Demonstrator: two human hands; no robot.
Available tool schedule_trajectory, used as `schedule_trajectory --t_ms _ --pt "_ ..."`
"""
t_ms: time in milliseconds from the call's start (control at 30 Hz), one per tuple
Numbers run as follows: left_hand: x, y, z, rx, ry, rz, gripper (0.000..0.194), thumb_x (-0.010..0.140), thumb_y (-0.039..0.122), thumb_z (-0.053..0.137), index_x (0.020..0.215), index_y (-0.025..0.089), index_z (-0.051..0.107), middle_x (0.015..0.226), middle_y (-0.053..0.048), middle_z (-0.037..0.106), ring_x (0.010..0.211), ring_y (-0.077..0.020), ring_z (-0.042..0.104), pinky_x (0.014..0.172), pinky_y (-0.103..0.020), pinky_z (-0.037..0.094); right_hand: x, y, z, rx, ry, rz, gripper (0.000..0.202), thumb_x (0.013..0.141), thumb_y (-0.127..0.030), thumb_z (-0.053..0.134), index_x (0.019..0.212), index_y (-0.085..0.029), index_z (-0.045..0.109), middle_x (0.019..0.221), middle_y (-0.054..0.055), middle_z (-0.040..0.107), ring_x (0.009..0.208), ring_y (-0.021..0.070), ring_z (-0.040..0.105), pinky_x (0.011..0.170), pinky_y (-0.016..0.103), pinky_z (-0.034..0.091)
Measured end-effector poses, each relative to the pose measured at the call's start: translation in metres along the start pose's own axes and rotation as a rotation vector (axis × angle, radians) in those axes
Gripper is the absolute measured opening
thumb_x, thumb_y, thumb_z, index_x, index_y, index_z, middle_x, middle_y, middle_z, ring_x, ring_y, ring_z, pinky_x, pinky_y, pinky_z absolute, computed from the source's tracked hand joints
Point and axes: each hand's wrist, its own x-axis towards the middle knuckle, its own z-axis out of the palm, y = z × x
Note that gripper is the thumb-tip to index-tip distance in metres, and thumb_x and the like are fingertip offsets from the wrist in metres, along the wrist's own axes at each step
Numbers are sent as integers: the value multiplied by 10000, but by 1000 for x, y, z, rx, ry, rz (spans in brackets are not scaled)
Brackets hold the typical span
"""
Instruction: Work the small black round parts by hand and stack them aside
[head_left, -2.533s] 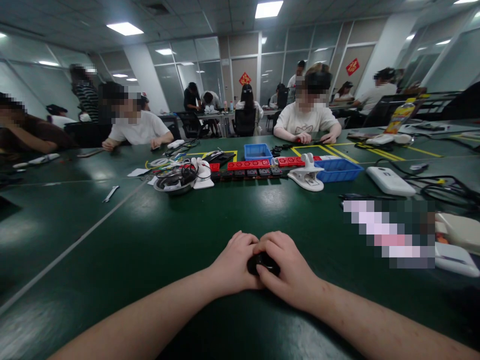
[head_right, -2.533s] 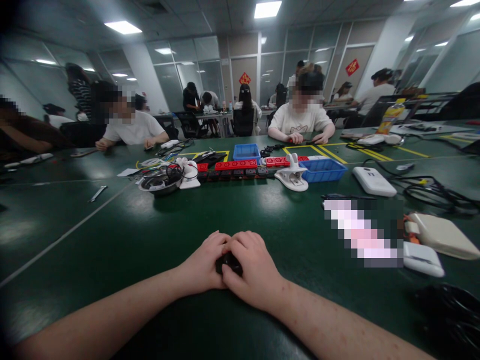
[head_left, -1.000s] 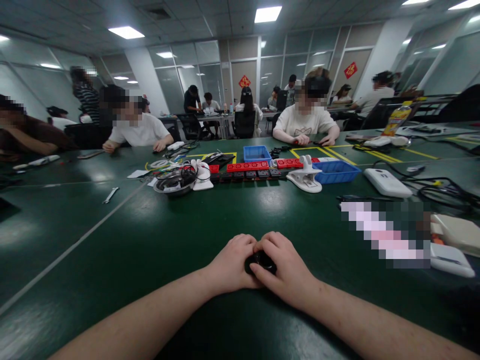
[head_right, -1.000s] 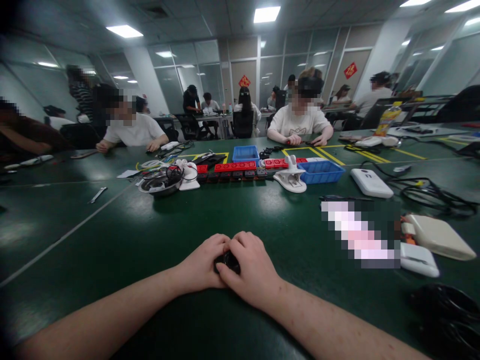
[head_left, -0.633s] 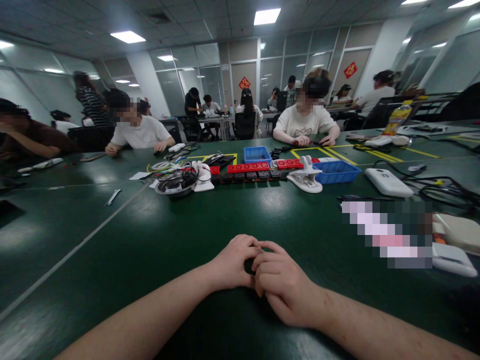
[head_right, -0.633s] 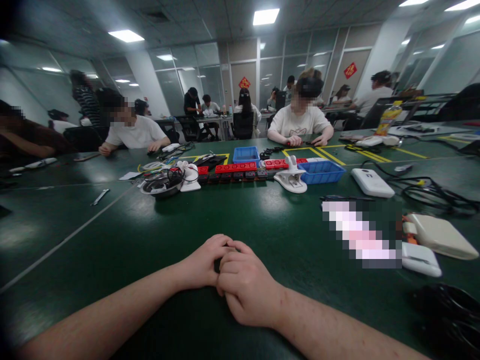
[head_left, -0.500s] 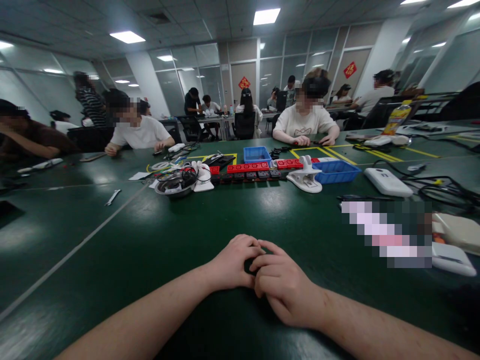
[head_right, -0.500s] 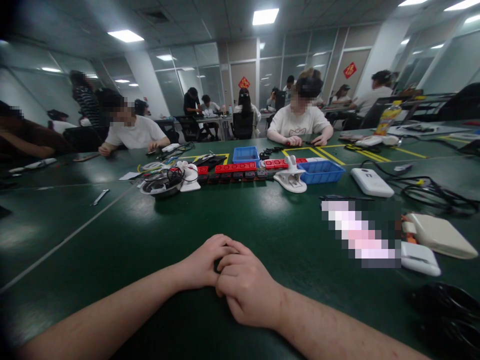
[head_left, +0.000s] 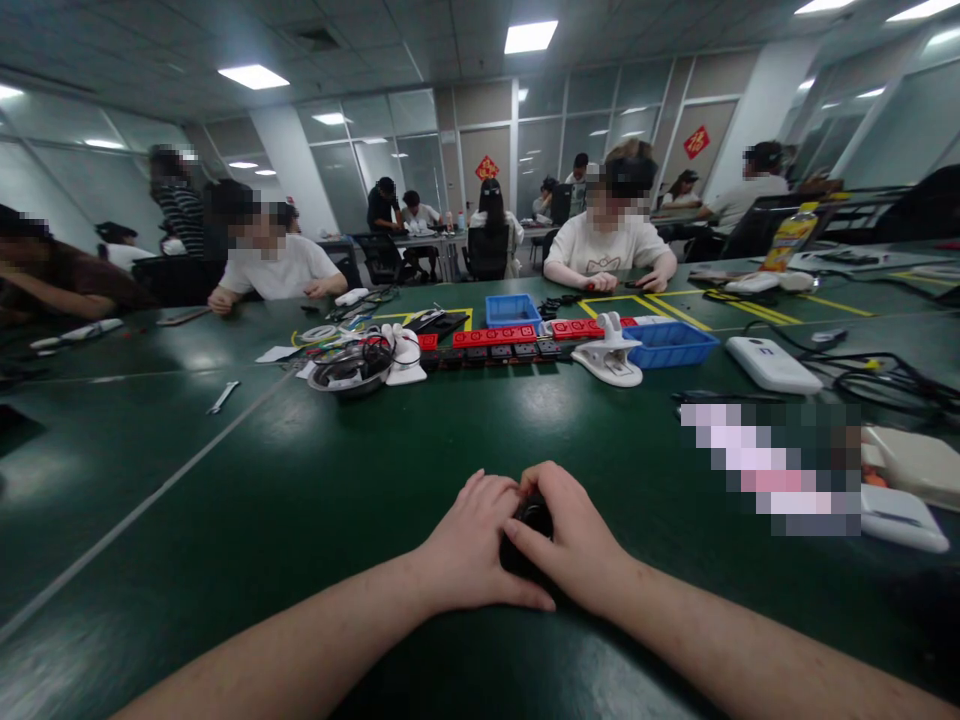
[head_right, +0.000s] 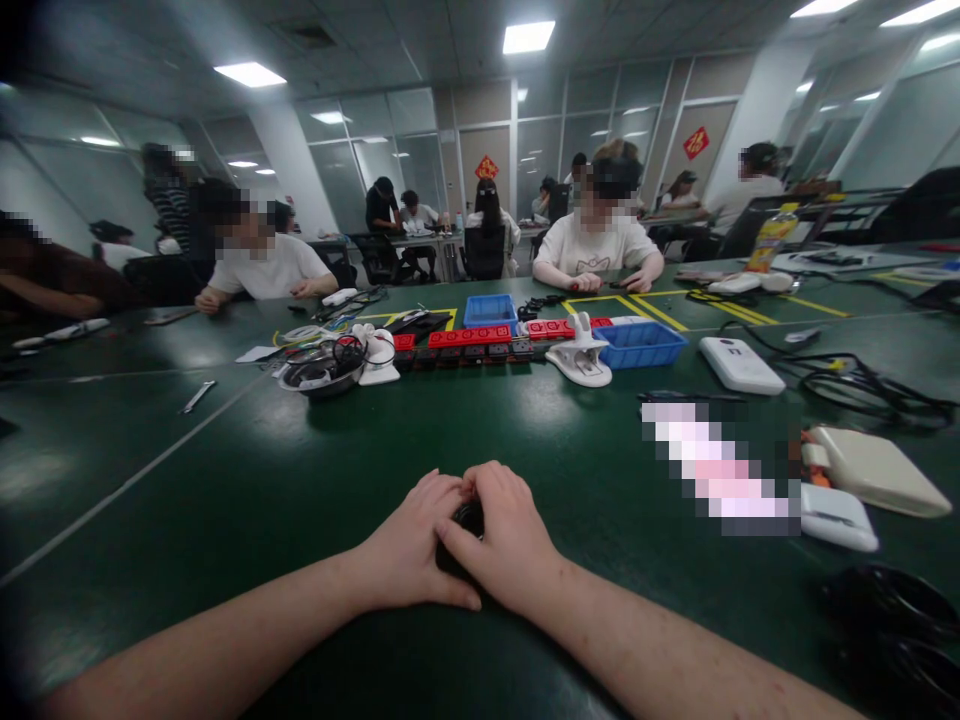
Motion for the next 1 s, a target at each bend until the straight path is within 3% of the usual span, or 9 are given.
schedule_trajectory --t_ms 133,200,500,767,867,1000 --pt "1 2 -2 -6 23 -34 509 583 496 686 964 190 543 986 -52 519 940 -232 471 895 -417 367 2 -1 2 -35 -24 63 150 705 -262 542 749 -176 426 754 21 477 724 173 442 668 340 386" --pt "2 3 -3 -1 43 -33 436 597 462 684 906 182 559 957 -50 523 904 -219 477 852 -385 397 2 -2 1 -41 -28 64 149 704 -260 540 745 -178 422 750 17 475 719 170 440 657 332 382" --pt "1 6 1 24 87 -59 427 594 433 678 927 199 547 934 -33 543 927 -225 500 998 -481 241 2 -4 1 -81 -32 48 127 716 -253 530 720 -175 430 728 18 472 698 167 434 641 327 379" --pt "3 -8 -5 2 -5 57 397 585 333 679 943 202 568 991 -43 508 935 -221 470 870 -371 386 -3 -8 -6 -136 -34 -163 113 714 -227 548 812 -172 557 826 55 522 794 196 463 726 377 378" --pt "3 -13 -6 -11 -38 93 350 587 302 680 912 221 580 1008 -30 497 976 -228 455 879 -358 380 -5 -13 -8 -130 -47 -251 169 735 -160 467 867 -176 572 844 61 547 805 192 478 741 385 386" --pt "3 -16 -6 -22 -54 106 369 566 276 696 913 224 584 1010 -22 498 991 -232 453 899 -361 367 -9 -19 -9 -113 -85 -407 195 695 -104 408 769 -187 567 812 38 571 829 180 505 872 434 349"
